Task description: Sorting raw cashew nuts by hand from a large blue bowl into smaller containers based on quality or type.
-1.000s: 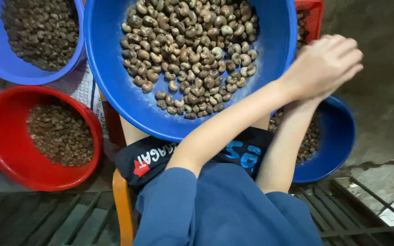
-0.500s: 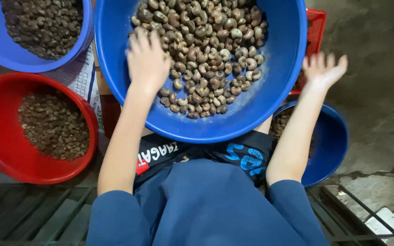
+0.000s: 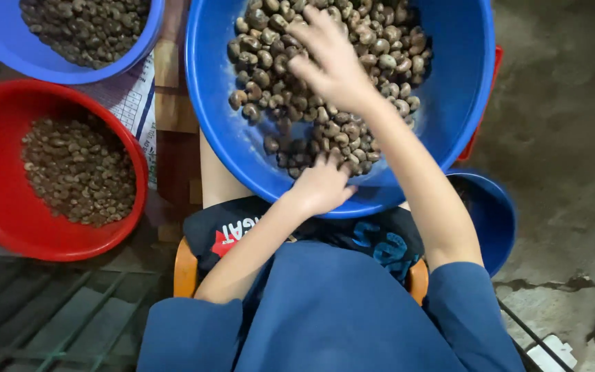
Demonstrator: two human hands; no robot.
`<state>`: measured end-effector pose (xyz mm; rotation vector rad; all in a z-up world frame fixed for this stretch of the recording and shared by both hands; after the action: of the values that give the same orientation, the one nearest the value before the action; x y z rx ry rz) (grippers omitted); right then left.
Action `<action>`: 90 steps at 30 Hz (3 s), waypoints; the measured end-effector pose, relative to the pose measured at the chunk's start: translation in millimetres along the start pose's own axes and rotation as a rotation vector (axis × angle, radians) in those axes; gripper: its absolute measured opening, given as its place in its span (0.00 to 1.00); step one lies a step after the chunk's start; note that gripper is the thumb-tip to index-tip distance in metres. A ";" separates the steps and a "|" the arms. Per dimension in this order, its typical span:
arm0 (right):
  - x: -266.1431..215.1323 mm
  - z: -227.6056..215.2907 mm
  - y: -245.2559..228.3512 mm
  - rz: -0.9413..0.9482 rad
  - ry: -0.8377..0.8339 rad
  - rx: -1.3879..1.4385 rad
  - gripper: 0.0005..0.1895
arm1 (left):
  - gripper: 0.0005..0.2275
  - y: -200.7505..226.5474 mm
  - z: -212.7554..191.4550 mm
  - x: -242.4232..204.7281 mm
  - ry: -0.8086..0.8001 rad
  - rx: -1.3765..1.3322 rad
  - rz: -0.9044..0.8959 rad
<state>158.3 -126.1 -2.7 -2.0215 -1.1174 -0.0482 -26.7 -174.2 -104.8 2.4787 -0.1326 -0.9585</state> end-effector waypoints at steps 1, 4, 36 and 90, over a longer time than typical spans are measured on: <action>-9.3 45.8 19.6 0.089 -0.236 -0.113 0.30 | 0.24 7.0 -9.2 -5.8 0.123 -0.033 0.081; -31.9 107.7 16.1 0.038 -0.498 -0.292 0.38 | 0.19 8.4 -60.9 -36.0 0.323 -0.089 0.228; -86.2 85.1 23.1 -0.032 -0.458 -0.487 0.37 | 0.03 -150.2 -114.3 44.1 0.495 0.261 0.016; -136.0 40.1 70.5 0.418 -0.513 -0.516 0.27 | 0.17 -134.5 -158.8 17.3 0.213 -0.752 -0.110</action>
<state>113.6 -213.6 -126.9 -2.8024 -1.0209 0.4628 79.8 3.1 -75.9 1.8730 0.3729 -0.6180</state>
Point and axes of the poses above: each hand's wrist, its own x-axis towards the middle knuckle, its own z-axis out of the palm, y = z × x, the point moved 10 cm from there along x, towards the middle knuckle, and after that the axes turned 10 degrees about -z, right-handed, at the moved point
